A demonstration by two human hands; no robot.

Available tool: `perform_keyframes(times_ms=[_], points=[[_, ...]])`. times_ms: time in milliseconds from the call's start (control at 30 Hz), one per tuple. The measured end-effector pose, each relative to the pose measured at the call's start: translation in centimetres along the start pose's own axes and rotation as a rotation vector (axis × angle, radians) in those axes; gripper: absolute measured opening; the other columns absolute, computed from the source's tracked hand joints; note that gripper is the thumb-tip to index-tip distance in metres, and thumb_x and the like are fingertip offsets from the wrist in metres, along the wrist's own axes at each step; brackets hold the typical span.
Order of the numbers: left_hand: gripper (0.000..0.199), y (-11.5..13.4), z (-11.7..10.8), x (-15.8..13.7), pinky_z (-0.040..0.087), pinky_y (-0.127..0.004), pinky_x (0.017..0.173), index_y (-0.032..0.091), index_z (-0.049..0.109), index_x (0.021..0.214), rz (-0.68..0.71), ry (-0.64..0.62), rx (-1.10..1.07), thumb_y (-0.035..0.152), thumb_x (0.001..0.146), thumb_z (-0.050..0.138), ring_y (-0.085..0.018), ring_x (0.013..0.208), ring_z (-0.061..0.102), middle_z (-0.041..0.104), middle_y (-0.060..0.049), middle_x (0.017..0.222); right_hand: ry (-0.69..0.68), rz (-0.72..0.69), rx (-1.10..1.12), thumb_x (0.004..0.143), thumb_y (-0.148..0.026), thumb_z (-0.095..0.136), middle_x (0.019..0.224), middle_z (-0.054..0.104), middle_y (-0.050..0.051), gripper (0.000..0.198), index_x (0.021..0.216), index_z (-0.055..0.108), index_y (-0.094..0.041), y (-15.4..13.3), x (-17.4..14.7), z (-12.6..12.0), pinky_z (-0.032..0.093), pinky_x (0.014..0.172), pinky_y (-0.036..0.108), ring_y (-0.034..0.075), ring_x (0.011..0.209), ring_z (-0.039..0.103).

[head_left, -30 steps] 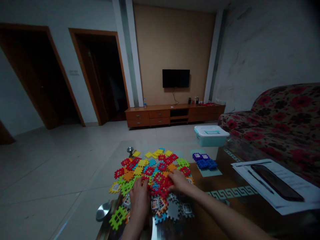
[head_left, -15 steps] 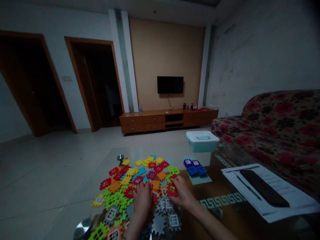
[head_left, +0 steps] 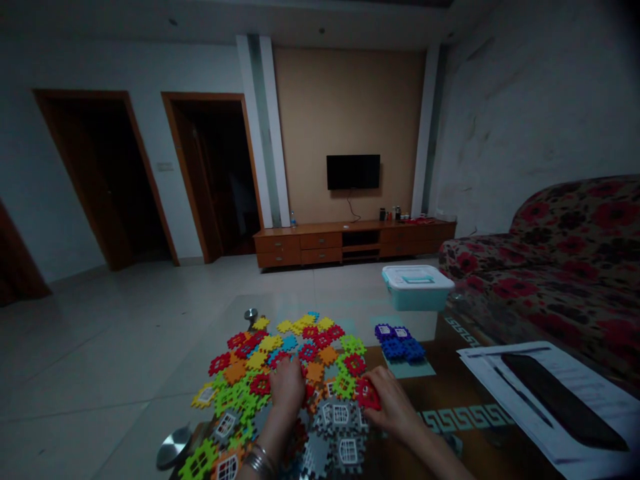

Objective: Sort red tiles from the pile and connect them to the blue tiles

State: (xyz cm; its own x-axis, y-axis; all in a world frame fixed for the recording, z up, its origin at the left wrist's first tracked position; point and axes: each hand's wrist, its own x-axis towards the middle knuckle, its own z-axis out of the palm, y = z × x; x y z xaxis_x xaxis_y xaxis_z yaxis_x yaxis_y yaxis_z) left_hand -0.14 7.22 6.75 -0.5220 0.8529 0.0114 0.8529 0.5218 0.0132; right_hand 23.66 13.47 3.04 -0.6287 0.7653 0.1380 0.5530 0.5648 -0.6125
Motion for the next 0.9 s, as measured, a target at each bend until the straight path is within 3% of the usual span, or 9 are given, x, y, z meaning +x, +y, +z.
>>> perform_keyframes(times_ms=[167,267,367,467,533,600,733,900], points=[[0.031,0.5,-1.4,0.1,0.042,-0.037,0.087,0.014,0.06,0.115,-0.026,0.077,0.0,0.017,0.089,0.044,-0.029,0.112,0.058,0.064,-0.014,0.118,0.041,0.013,0.025,0.066,-0.014,0.057,0.12,0.059,0.013,0.061,0.127,0.056,-0.015,2.3,-0.2,-0.7,0.04,0.102,0.039,0.029,0.116,0.053],[0.031,2.6,-2.1,-0.2,0.042,-0.036,0.091,0.014,0.059,0.116,0.063,0.14,-0.1,0.016,0.089,0.045,-0.027,0.113,0.057,0.063,-0.013,0.119,0.107,0.031,0.022,0.066,-0.012,0.056,0.126,0.059,0.014,0.067,0.133,0.053,-0.015,4.4,-0.3,-1.6,0.039,0.105,0.038,0.028,0.12,0.052],[0.035,6.8,-1.1,-1.7,0.04,-0.033,0.098,0.019,0.058,0.119,0.306,0.121,-0.312,0.014,0.087,0.047,-0.022,0.118,0.054,0.062,-0.009,0.126,0.2,0.07,0.025,0.069,-0.015,0.057,0.128,0.06,0.013,0.061,0.131,0.057,-0.016,6.5,-0.7,-3.1,0.039,0.106,0.038,0.029,0.121,0.053],[0.036,12.0,1.5,-4.4,0.04,-0.034,0.099,0.025,0.059,0.12,0.582,0.007,-0.428,0.018,0.085,0.052,-0.022,0.118,0.054,0.062,-0.005,0.128,0.254,0.129,0.045,0.072,-0.02,0.06,0.124,0.063,0.013,0.055,0.127,0.06,-0.016,8.3,-1.3,-4.9,0.042,0.104,0.038,0.029,0.118,0.056],[0.031,14.9,3.2,-6.1,0.039,-0.038,0.102,0.025,0.062,0.115,0.678,-0.072,-0.409,0.02,0.088,0.049,-0.023,0.116,0.055,0.063,-0.004,0.127,0.276,0.149,0.056,0.073,-0.023,0.061,0.124,0.064,0.013,0.054,0.127,0.061,-0.017,9.0,-1.7,-5.9,0.043,0.103,0.039,0.029,0.117,0.057],[0.032,16.6,4.2,-7.2,0.039,-0.042,0.104,0.023,0.063,0.115,0.689,-0.147,-0.351,0.02,0.089,0.045,-0.024,0.116,0.055,0.064,-0.005,0.127,0.285,0.148,0.059,0.074,-0.024,0.06,0.125,0.064,0.013,0.054,0.128,0.06,-0.016,9.3,-2.0,-6.6,0.042,0.104,0.039,0.029,0.118,0.056],[0.035,16.0,3.4,-7.4,0.032,-0.047,0.111,0.021,0.062,0.118,0.643,-0.19,-0.294,0.023,0.085,0.051,-0.027,0.125,0.05,0.06,-0.007,0.134,0.214,0.117,0.06,0.073,-0.023,0.061,0.128,0.063,0.012,0.056,0.129,0.059,-0.017,8.8,-2.6,-7.2,0.04,0.106,0.039,0.028,0.121,0.054],[0.04,10.9,0.0,-4.8,0.034,-0.043,0.105,0.023,0.063,0.118,0.425,-0.081,-0.234,0.014,0.084,0.043,-0.026,0.126,0.049,0.059,-0.006,0.135,-0.072,0.066,0.02,0.061,-0.014,0.071,0.125,0.064,0.011,0.062,0.123,0.064,-0.019,7.6,-2.8,-6.2,0.04,0.101,0.039,0.029,0.118,0.054]])
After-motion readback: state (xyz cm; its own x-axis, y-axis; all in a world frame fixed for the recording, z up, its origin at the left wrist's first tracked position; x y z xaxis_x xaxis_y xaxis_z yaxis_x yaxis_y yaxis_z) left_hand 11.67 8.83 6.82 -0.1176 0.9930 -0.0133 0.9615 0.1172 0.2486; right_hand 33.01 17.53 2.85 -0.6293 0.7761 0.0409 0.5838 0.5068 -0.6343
